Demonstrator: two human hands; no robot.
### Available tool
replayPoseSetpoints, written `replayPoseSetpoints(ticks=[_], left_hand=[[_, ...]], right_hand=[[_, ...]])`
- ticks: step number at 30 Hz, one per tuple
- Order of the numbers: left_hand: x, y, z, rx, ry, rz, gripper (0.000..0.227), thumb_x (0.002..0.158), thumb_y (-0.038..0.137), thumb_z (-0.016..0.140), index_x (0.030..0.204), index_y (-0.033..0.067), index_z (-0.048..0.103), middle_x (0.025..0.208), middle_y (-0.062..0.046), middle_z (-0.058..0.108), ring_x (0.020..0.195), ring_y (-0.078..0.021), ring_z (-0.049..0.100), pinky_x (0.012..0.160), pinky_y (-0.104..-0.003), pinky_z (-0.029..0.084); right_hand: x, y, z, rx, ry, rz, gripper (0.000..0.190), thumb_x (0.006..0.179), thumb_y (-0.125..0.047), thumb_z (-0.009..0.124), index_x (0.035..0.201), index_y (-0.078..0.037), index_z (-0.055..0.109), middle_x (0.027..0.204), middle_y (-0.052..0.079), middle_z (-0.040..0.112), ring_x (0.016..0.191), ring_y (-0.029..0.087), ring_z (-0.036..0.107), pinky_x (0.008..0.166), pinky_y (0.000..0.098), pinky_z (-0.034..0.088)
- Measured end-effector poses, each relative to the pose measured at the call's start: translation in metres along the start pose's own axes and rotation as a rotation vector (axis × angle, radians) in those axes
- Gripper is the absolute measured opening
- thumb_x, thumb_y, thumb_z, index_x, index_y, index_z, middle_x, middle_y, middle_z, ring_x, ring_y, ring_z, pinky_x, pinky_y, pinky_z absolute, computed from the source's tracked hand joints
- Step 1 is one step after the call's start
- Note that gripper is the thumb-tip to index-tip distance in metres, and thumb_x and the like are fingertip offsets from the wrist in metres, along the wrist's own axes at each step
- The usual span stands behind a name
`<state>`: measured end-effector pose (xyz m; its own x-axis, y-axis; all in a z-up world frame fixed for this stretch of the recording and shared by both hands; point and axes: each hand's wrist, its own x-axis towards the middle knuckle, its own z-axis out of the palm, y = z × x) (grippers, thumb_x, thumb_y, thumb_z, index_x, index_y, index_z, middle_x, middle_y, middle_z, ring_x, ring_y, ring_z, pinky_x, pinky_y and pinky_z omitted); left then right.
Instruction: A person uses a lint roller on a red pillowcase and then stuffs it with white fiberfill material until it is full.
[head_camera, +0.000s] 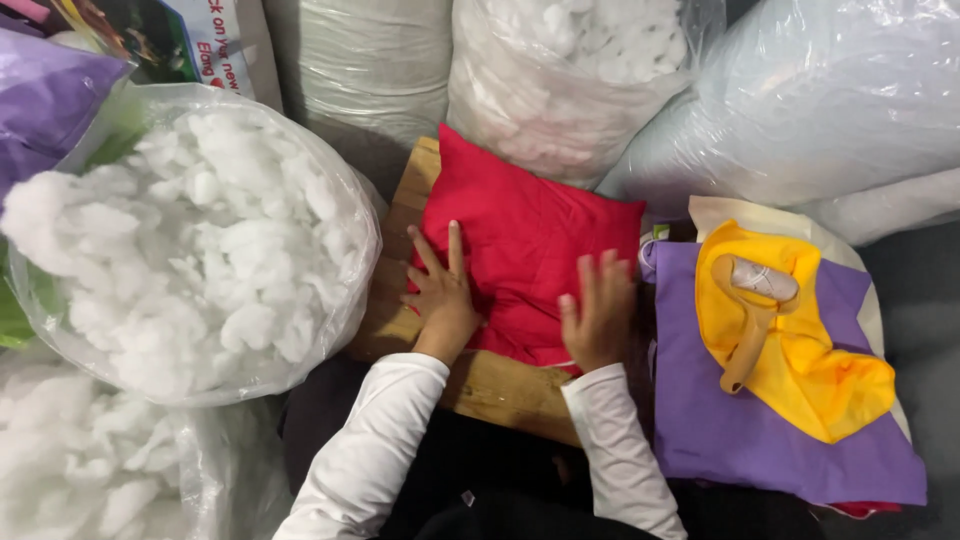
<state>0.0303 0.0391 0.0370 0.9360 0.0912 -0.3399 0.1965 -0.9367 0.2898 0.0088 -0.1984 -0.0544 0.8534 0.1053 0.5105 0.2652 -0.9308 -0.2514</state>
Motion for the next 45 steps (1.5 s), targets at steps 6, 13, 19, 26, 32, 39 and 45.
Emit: replayPoseSetpoints(ticks=[6,13,19,26,32,39,45], left_hand=[[0.015,-0.02,0.01,-0.112,-0.172,-0.088,0.17,0.051,0.005,0.104,0.162,0.0288,-0.022,0.164,-0.036,-0.009,0.118,-0.0549,0.062,0.089,-0.062,0.06],[-0.032,-0.051,0.048,0.312,0.038,0.426,0.096,0.065,0.055,0.092,0.136,0.0149,0.04,0.129,-0.013,0.047,0.119,-0.0337,0.049,0.095,-0.054,0.048],[0.063,-0.097,0.23,0.358,0.494,0.419,0.007,0.08,0.008,0.071,0.082,0.0147,0.072,0.073,-0.01,0.064,0.061,-0.0277,0.068,0.044,-0.049,0.051],[-0.054,-0.051,-0.078,-0.089,0.413,0.414,0.022,0.075,0.019,0.078,0.097,0.0157,0.073,0.09,-0.011,0.068,0.077,-0.0363,0.072,0.062,-0.048,0.058],[-0.078,-0.012,-0.172,-0.57,0.934,0.66,0.025,0.091,-0.003,0.055,0.113,0.0051,0.064,0.106,-0.012,0.053,0.084,-0.0263,0.058,0.073,-0.039,0.05],[-0.05,0.037,-0.099,-0.442,0.607,1.031,0.127,0.063,0.082,0.077,0.156,0.0092,0.029,0.16,-0.024,0.03,0.149,-0.0464,0.036,0.12,-0.065,0.033],[-0.037,0.083,-0.061,-0.759,0.731,0.801,0.105,0.077,0.037,0.088,0.156,0.0018,0.028,0.116,-0.024,0.069,0.105,-0.04,0.067,0.092,-0.054,0.052]], right_hand=[[-0.013,0.005,-0.024,0.216,-0.199,0.085,0.059,0.101,-0.039,0.057,0.153,-0.014,0.044,0.157,0.02,0.037,0.145,0.045,0.034,0.113,0.0685,0.027],[-0.097,0.051,-0.038,-0.076,-0.329,0.007,0.061,0.059,-0.051,0.09,0.109,-0.027,0.065,0.114,-0.001,0.053,0.099,0.028,0.065,0.089,0.0448,0.054],[-0.105,0.084,-0.025,0.194,-0.417,0.122,0.024,0.085,-0.015,0.068,0.104,-0.029,0.069,0.107,-0.008,0.062,0.107,0.022,0.07,0.096,0.0381,0.054],[0.02,0.035,-0.153,0.321,0.214,0.123,0.023,0.09,0.002,0.05,0.104,-0.01,0.064,0.101,0.011,0.07,0.097,0.031,0.07,0.087,0.0374,0.054],[0.106,-0.045,-0.228,0.917,0.244,0.242,0.01,0.111,-0.006,0.031,0.11,-0.016,0.028,0.129,0.023,0.067,0.069,0.032,0.071,0.042,0.0239,0.044],[0.144,-0.073,-0.204,1.197,0.164,0.129,0.018,0.112,-0.031,0.045,0.11,-0.015,0.038,0.09,0.001,0.045,0.08,0.009,0.044,0.073,0.0233,0.04],[0.16,-0.123,-0.218,1.013,0.076,-0.273,0.028,0.11,-0.033,0.041,0.115,-0.006,0.034,0.113,0.019,0.059,0.1,0.023,0.059,0.094,0.0369,0.043]])
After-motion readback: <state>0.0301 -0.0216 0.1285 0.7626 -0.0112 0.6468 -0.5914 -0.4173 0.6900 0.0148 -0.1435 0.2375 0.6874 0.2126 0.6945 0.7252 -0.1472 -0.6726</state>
